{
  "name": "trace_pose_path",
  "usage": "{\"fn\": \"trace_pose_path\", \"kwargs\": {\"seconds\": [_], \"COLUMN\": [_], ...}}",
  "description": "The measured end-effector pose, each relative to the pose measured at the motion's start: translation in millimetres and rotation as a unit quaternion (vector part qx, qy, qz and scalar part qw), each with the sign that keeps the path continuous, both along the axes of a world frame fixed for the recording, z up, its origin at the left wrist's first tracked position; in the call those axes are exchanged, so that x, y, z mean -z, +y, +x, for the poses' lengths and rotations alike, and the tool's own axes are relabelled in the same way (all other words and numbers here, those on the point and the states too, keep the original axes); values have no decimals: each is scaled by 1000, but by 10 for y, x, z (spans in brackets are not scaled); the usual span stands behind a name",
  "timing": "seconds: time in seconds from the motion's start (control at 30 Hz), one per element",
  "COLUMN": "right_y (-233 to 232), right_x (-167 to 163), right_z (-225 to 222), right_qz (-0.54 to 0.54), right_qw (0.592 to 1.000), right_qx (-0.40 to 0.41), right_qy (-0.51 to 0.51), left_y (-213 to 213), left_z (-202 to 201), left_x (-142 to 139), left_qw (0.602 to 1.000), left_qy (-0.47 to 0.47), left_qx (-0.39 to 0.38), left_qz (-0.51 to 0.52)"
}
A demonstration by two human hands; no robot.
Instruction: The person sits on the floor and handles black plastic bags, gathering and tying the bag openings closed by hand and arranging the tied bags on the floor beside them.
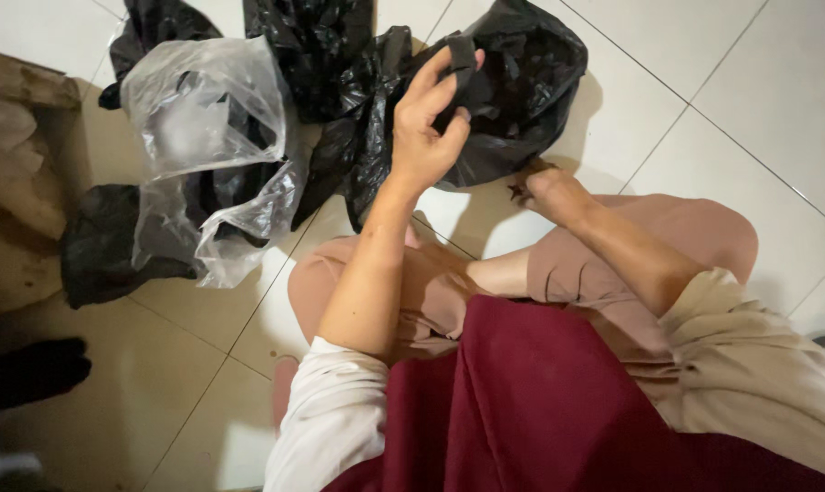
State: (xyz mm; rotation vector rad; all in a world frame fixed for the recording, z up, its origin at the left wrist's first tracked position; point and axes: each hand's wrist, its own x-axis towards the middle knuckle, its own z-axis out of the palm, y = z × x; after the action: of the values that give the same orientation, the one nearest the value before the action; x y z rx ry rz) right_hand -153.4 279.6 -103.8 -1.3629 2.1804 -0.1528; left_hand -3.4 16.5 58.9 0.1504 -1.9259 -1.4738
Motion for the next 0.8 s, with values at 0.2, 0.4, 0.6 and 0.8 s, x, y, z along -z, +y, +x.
{"fn": "trace_pose_path", "kwargs": {"seconds": [0.2, 0.4, 0.6, 0.8], "right_y": [40, 99, -757, -1013], "right_x": [-107, -1013, -956, -1086], "right_z": [-298, -830, -577, -960], "right_qz": [-17, -272, -189, 268], "right_qw": [998, 851, 970, 873], "right_qx": [60, 130, -15, 16], "right_qy": [18, 429, 153, 407], "left_y": [3, 27, 14, 23], "left_z": [20, -4, -5, 109], "left_x": [-11, 46, 189, 274], "left_qw": [999, 999, 997, 978], "left_qy": [5, 16, 36, 97], "left_qx": [0, -20, -25, -143], "left_qz": [47, 44, 61, 118]}}
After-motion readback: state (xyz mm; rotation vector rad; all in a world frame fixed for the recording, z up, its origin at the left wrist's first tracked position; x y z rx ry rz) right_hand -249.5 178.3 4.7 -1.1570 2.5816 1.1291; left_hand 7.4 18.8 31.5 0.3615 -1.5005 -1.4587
